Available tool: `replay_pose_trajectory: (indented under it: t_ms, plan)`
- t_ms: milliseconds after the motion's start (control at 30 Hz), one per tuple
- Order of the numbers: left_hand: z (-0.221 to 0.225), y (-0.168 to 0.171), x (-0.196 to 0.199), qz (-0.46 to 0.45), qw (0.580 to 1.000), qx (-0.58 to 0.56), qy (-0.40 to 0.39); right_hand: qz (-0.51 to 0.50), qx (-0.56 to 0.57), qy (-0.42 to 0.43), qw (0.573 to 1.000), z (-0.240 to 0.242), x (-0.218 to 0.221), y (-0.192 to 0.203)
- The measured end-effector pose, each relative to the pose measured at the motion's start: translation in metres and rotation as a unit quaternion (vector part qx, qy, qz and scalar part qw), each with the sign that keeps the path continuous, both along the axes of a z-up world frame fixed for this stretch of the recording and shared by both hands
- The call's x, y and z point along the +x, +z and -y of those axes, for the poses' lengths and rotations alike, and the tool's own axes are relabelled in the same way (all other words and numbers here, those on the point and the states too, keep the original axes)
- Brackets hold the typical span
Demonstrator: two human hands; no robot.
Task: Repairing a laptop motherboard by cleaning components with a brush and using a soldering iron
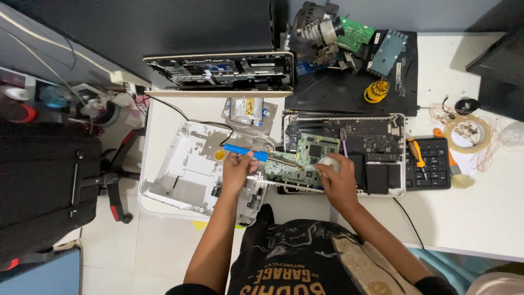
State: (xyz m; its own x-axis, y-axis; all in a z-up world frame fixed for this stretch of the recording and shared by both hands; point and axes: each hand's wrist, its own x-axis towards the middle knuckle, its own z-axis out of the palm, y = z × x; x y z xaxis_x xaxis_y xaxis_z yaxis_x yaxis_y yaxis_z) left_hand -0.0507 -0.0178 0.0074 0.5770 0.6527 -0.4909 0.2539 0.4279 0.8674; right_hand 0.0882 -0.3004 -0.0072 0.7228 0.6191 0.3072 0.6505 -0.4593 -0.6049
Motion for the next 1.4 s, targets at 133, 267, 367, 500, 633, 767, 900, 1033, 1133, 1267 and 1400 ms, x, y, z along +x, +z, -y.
replay_pose_trajectory:
  t_ms: [133,267,367,500,633,767,900,1033,1133,1267,1400]
  plan:
    - [0.0,0.0,-0.001,0.008,1.0,0.001,0.007,-0.002,-0.007,0.0,1.0,-0.002,0.0,0.007]
    - [0.0,-0.002,0.002,0.008,1.0,0.008,0.014,-0.004,-0.007,0.005,1.0,-0.005,0.003,0.004]
    - [0.0,0.001,0.001,0.006,1.0,0.008,0.013,0.013,-0.005,0.012,1.0,-0.004,0.001,-0.003]
    - [0.001,-0.004,0.0,0.007,1.0,0.01,0.014,0.008,-0.009,0.009,1.0,-0.004,0.001,0.003]
    - [0.001,-0.001,0.002,0.011,1.0,0.004,0.018,0.007,-0.005,0.016,1.0,-0.006,0.002,0.008]
    - [0.002,-0.004,0.0,0.015,0.999,0.012,0.029,0.003,-0.006,0.017,1.0,-0.008,0.0,0.014]
    - [0.003,-0.001,0.001,0.016,0.999,0.01,0.037,0.012,-0.015,0.02,1.0,-0.007,0.001,0.011]
    - [0.002,-0.001,0.0,0.016,0.999,0.003,0.037,0.007,-0.021,0.017,1.0,-0.007,0.001,0.012]
    - [0.0,-0.006,0.0,0.009,0.999,-0.001,0.031,0.002,-0.025,0.023,0.999,-0.007,0.003,0.014]
    - [0.0,-0.007,0.0,0.01,1.0,0.003,0.025,0.009,-0.021,0.024,0.999,-0.006,0.003,0.009]
    - [0.001,0.001,0.001,0.005,1.0,0.001,0.021,0.003,-0.019,0.027,0.999,-0.005,0.003,0.01]
